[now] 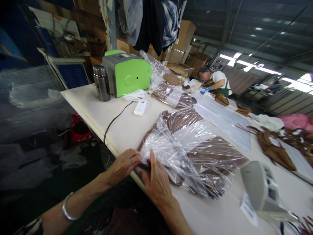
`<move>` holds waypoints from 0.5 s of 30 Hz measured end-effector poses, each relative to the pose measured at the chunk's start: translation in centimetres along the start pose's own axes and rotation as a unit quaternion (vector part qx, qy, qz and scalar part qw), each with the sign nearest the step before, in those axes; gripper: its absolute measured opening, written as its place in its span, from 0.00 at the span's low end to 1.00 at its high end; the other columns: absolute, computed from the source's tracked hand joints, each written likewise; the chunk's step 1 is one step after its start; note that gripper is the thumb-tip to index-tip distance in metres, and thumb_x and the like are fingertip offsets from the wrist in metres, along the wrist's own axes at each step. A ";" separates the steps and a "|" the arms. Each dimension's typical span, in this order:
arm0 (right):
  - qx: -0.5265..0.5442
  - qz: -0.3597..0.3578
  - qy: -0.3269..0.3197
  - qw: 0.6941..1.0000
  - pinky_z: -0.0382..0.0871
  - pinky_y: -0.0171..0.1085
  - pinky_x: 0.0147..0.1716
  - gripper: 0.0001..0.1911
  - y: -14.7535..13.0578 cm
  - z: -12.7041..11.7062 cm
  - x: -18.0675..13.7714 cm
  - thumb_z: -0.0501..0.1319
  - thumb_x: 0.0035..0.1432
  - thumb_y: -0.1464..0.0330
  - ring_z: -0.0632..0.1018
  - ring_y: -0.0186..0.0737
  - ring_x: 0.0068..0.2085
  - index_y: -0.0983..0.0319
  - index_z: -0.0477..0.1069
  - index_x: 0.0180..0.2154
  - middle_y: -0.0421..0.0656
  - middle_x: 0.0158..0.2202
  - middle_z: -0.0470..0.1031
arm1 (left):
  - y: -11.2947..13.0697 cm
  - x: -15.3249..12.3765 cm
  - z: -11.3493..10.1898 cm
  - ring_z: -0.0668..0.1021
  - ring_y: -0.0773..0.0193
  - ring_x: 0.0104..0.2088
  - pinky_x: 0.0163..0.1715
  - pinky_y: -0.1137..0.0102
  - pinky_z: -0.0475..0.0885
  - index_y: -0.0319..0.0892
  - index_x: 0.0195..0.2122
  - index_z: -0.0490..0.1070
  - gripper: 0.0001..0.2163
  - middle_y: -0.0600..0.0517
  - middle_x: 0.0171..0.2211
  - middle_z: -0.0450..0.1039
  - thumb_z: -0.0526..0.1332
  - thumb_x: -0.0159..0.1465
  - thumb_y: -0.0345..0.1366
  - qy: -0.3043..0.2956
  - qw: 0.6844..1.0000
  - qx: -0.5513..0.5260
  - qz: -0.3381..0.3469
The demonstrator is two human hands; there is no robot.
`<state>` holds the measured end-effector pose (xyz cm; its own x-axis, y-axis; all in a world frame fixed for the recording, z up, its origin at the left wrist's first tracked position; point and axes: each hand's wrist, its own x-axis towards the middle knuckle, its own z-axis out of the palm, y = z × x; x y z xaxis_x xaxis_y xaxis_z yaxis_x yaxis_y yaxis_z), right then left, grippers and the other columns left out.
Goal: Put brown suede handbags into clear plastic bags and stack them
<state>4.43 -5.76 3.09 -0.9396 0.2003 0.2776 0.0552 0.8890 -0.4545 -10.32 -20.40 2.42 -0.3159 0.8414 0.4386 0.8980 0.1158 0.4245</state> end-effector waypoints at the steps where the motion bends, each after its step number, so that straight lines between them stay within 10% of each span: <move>1: -0.010 -0.012 0.003 1.000 0.72 0.54 0.56 0.41 0.1 0.2 0.0 0.56 0.65 0.67 0.74 0.51 0.58 0.60 0.35 0.71 0.54 0.59 0.71 | 0.0 0.0 0.0 0.72 0.61 0.44 0.47 0.65 0.67 0.41 0.44 0.72 0.09 0.49 0.42 0.74 0.52 0.73 0.31 0.006 1.000 -0.009 -0.004; 15: 0.033 0.008 0.002 0.999 0.70 0.55 0.56 0.44 0.3 0.2 0.2 0.60 0.61 0.68 0.74 0.51 0.58 0.59 0.38 0.71 0.53 0.59 0.71 | 0.5 0.6 -0.4 0.71 0.59 0.46 0.47 0.63 0.64 0.44 0.43 0.73 0.08 0.51 0.43 0.72 0.57 0.69 0.28 -0.076 0.995 0.061 -0.013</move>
<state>4.20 -5.54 2.78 -0.9376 0.2154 0.2731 0.0469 0.8563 -0.5143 -10.21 -20.01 3.18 -0.2972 0.9067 0.2991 0.9239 0.1941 0.3298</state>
